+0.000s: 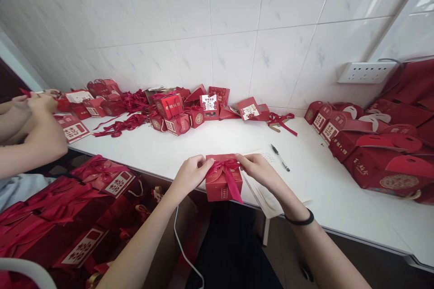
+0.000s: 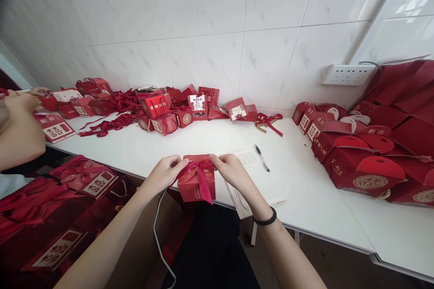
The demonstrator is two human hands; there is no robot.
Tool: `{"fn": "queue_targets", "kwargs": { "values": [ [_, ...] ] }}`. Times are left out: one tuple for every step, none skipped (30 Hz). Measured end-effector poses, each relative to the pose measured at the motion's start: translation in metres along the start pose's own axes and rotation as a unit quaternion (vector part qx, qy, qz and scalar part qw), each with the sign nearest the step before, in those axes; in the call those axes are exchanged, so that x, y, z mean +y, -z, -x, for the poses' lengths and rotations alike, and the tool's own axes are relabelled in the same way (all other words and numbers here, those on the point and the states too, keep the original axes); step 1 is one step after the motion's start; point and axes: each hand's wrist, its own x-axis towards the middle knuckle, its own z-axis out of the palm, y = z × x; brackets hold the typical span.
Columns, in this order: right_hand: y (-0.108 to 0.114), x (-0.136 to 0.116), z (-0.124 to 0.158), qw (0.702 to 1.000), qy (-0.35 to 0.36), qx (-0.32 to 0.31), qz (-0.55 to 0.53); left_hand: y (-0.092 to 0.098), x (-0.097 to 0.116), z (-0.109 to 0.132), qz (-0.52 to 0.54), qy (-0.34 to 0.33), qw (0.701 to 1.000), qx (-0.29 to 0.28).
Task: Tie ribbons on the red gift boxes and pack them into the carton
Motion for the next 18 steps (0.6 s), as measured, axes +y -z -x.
{"fn": "queue_targets", "kwargs": {
  "values": [
    [-0.001,-0.001,0.001,1.0,0.012,0.001,-0.014,-0.001,-0.002,-0.001,0.034,-0.009,0.999,-0.005],
    [-0.002,-0.002,0.001,0.999,0.026,0.002,-0.036,-0.002,-0.003,-0.001,0.067,-0.016,0.998,-0.007],
    [-0.002,-0.002,0.002,0.997,0.04,0.002,-0.062,-0.002,-0.004,-0.002,0.097,-0.021,0.995,-0.007],
    [-0.003,-0.002,0.002,0.995,0.055,0.003,-0.088,-0.003,-0.005,-0.002,0.12,-0.024,0.992,-0.002],
    [-0.003,-0.002,0.002,0.991,0.068,0.003,-0.111,-0.003,-0.005,-0.003,0.137,-0.03,0.99,0.004],
    [-0.004,-0.001,0.002,0.989,0.079,0.004,-0.129,-0.002,-0.006,-0.003,0.149,-0.039,0.988,0.01],
    [-0.004,0.001,0.002,0.986,0.087,0.007,-0.142,-0.002,-0.006,-0.003,0.159,-0.052,0.986,0.012],
    [-0.005,0.002,0.002,0.984,0.093,0.012,-0.152,-0.001,-0.007,-0.002,0.166,-0.068,0.984,0.009],
    [-0.006,0.004,0.002,0.982,0.097,0.017,-0.158,0.0,-0.008,-0.002,0.166,-0.083,0.983,0.002],
    [-0.006,0.005,0.002,0.981,0.101,0.023,-0.163,0.001,-0.009,-0.001,0.158,-0.095,0.983,-0.007],
    [-0.007,0.006,0.002,0.98,0.104,0.028,-0.167,0.002,-0.01,-0.001,0.143,-0.105,0.984,-0.012],
    [-0.008,0.007,0.002,0.979,0.106,0.032,-0.171,0.002,-0.01,0.0,0.122,-0.112,0.986,-0.011],
    [-0.008,0.008,0.002,0.978,0.107,0.034,-0.176,0.002,-0.01,0.0,0.099,-0.117,0.988,-0.005],
    [-0.009,0.008,0.002,0.977,0.107,0.036,-0.183,0.002,-0.01,0.001,0.082,-0.12,0.989,0.006],
    [-0.009,0.008,0.002,0.975,0.107,0.037,-0.192,0.001,-0.009,0.001,0.074,-0.121,0.99,0.016],
    [-0.01,0.008,0.002,0.973,0.108,0.04,-0.201,0.0,-0.008,0.001,0.074,-0.119,0.99,0.023],
    [-0.01,0.007,0.002,0.971,0.11,0.043,-0.21,-0.001,-0.006,0.002,0.082,-0.114,0.99,0.027],
    [-0.011,0.007,0.002,0.969,0.112,0.047,-0.216,-0.002,-0.004,0.002,0.092,-0.107,0.99,0.027]
  ]
}}
